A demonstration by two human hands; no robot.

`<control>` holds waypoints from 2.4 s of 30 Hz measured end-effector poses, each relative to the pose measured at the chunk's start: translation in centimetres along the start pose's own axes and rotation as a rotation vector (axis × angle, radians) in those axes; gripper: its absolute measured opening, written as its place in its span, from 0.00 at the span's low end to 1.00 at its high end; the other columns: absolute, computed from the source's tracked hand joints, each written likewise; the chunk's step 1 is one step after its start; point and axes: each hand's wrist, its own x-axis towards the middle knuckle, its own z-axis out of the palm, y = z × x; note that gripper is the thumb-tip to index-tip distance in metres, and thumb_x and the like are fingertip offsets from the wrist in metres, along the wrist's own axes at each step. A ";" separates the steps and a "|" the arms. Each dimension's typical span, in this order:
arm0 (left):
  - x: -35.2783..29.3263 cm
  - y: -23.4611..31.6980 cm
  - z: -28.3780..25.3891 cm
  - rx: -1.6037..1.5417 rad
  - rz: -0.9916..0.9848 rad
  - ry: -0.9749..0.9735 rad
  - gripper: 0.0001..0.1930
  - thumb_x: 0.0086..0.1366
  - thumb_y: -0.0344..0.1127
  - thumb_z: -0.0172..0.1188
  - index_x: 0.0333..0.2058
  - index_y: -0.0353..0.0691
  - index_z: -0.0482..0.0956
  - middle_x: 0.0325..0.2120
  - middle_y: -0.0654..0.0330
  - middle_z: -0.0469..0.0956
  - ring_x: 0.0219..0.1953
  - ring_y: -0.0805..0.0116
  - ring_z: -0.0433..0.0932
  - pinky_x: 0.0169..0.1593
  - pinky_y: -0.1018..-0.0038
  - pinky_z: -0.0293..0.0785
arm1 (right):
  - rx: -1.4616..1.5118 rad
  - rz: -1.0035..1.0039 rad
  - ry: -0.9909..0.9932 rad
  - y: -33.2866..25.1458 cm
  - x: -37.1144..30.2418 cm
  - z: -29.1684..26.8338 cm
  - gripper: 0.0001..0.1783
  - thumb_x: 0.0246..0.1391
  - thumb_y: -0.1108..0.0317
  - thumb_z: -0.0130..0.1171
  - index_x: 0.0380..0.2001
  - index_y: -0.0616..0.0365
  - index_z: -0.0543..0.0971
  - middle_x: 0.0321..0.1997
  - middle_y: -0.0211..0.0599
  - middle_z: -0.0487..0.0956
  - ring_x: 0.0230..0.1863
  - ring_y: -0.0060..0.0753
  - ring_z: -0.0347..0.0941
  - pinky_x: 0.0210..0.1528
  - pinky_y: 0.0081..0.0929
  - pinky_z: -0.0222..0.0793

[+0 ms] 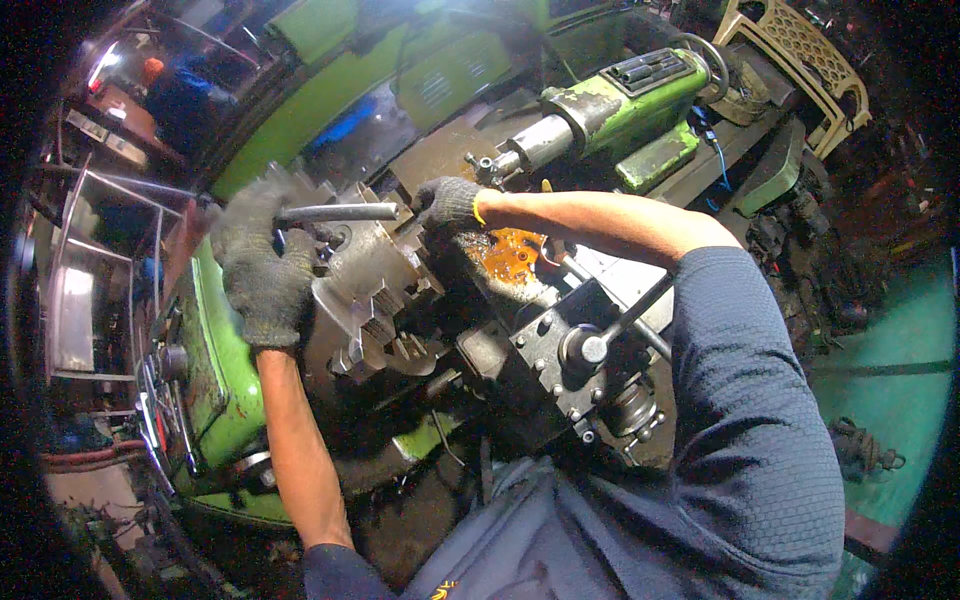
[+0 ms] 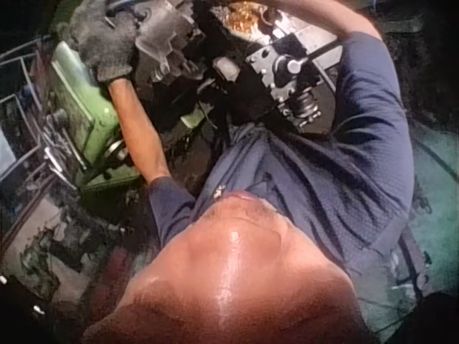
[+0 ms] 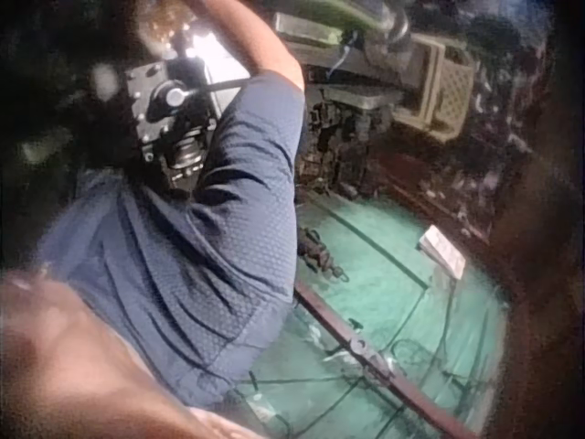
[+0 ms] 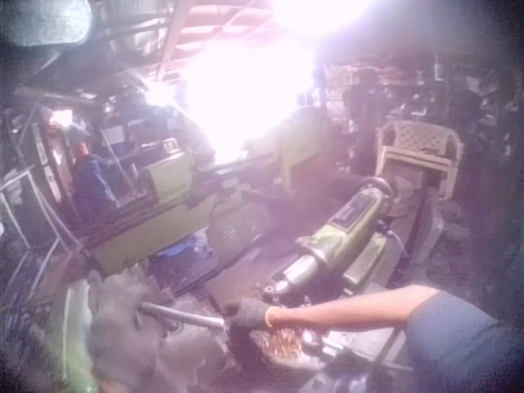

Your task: The person operates a green industrial lathe to machine a cylindrical metal workpiece. They adjust the tool post and cross-slide, apply cutting fluid with a brush, and use a caliper to measure the workpiece diameter while the machine is running. The person also uses a compressed air nozzle to clear metal shavings from the work area.

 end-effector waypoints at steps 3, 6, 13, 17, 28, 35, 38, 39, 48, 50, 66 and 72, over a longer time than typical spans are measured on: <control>-0.8 -0.1 -0.2 -0.281 -0.246 0.175 0.20 0.58 0.33 0.65 0.50 0.36 0.80 0.49 0.52 0.79 0.56 0.55 0.75 0.65 0.60 0.64 | 0.033 0.028 0.010 0.2 -0.4 0.1 0.23 0.43 0.63 0.69 0.46 0.54 0.82 0.42 0.46 0.85 0.45 0.47 0.81 0.49 0.40 0.75; -2.1 -1.4 -0.4 -0.384 -0.460 0.232 0.16 0.64 0.33 0.63 0.50 0.34 0.80 0.47 0.52 0.79 0.54 0.59 0.76 0.60 0.64 0.69 | -0.129 0.011 0.061 0.4 -0.7 0.6 0.21 0.44 0.64 0.66 0.45 0.52 0.82 0.41 0.46 0.85 0.43 0.47 0.82 0.48 0.41 0.76; 2.2 -4.8 0.1 -0.327 -0.607 -0.017 0.18 0.63 0.44 0.67 0.41 0.33 0.79 0.39 0.53 0.82 0.41 0.62 0.79 0.49 0.66 0.74 | 0.007 0.006 0.047 -0.3 -1.1 1.0 0.23 0.48 0.61 0.66 0.51 0.50 0.83 0.43 0.46 0.86 0.42 0.45 0.83 0.47 0.39 0.77; 7.3 -3.6 1.2 -0.143 -0.436 -0.255 0.23 0.56 0.47 0.68 0.43 0.35 0.80 0.37 0.49 0.83 0.40 0.57 0.82 0.48 0.65 0.76 | 0.035 -0.035 0.080 2.0 -0.8 1.0 0.22 0.46 0.54 0.64 0.46 0.48 0.86 0.46 0.43 0.86 0.46 0.47 0.83 0.50 0.39 0.77; 11.0 4.6 4.1 -0.268 0.105 -0.547 0.27 0.52 0.25 0.57 0.54 0.39 0.80 0.48 0.47 0.82 0.51 0.58 0.83 0.57 0.68 0.75 | 0.045 -0.048 0.057 1.8 -0.4 1.5 0.23 0.46 0.53 0.63 0.44 0.50 0.87 0.44 0.44 0.86 0.45 0.47 0.83 0.50 0.39 0.77; 5.6 6.2 0.0 -0.620 0.122 -0.491 0.14 0.55 0.25 0.62 0.41 0.37 0.85 0.37 0.57 0.86 0.38 0.67 0.84 0.45 0.71 0.79 | 0.054 -0.031 0.065 2.0 -1.1 1.1 0.23 0.48 0.52 0.62 0.44 0.52 0.86 0.45 0.45 0.85 0.47 0.50 0.82 0.51 0.41 0.76; 3.9 5.4 -3.1 -0.463 0.536 -0.483 0.11 0.56 0.25 0.62 0.38 0.35 0.85 0.37 0.58 0.85 0.39 0.70 0.82 0.45 0.73 0.78 | 0.046 -0.007 0.081 2.1 -1.1 0.7 0.22 0.49 0.53 0.61 0.43 0.52 0.86 0.45 0.46 0.85 0.47 0.51 0.82 0.51 0.42 0.76; 2.1 4.3 -7.7 -0.403 0.544 -0.582 0.10 0.56 0.25 0.61 0.38 0.34 0.85 0.37 0.58 0.85 0.39 0.70 0.82 0.45 0.73 0.78 | 0.065 -0.082 0.028 -0.8 -0.3 2.6 0.21 0.50 0.53 0.60 0.43 0.53 0.86 0.45 0.46 0.85 0.47 0.51 0.82 0.51 0.43 0.76; 7.7 -3.8 -5.9 -0.628 -0.362 -0.517 0.14 0.61 0.28 0.56 0.44 0.31 0.83 0.31 0.60 0.81 0.31 0.73 0.78 0.40 0.75 0.75 | -0.047 -0.058 0.076 2.5 -0.3 1.4 0.19 0.56 0.56 0.56 0.44 0.53 0.85 0.43 0.46 0.85 0.44 0.49 0.82 0.49 0.42 0.75; 10.8 -2.2 -2.3 -0.471 -0.388 -0.557 0.21 0.61 0.37 0.59 0.49 0.29 0.79 0.32 0.59 0.81 0.29 0.72 0.78 0.37 0.73 0.75 | -0.068 -0.075 0.112 3.1 -0.7 1.1 0.19 0.57 0.55 0.55 0.44 0.53 0.85 0.42 0.48 0.85 0.44 0.50 0.82 0.49 0.42 0.75; 12.2 4.1 7.3 0.403 -0.387 -0.429 0.14 0.62 0.42 0.55 0.38 0.47 0.88 0.38 0.48 0.84 0.40 0.49 0.85 0.42 0.56 0.81 | -0.115 -0.150 0.043 1.1 0.5 3.0 0.24 0.57 0.51 0.56 0.49 0.54 0.84 0.48 0.48 0.84 0.50 0.53 0.80 0.53 0.43 0.74; 5.8 8.9 4.7 -0.053 0.315 -0.196 0.14 0.58 0.47 0.57 0.22 0.44 0.78 0.20 0.51 0.79 0.22 0.48 0.79 0.28 0.53 0.74 | -0.195 -0.179 0.115 2.3 -0.1 2.7 0.23 0.57 0.50 0.54 0.45 0.55 0.83 0.45 0.50 0.84 0.48 0.57 0.79 0.52 0.46 0.73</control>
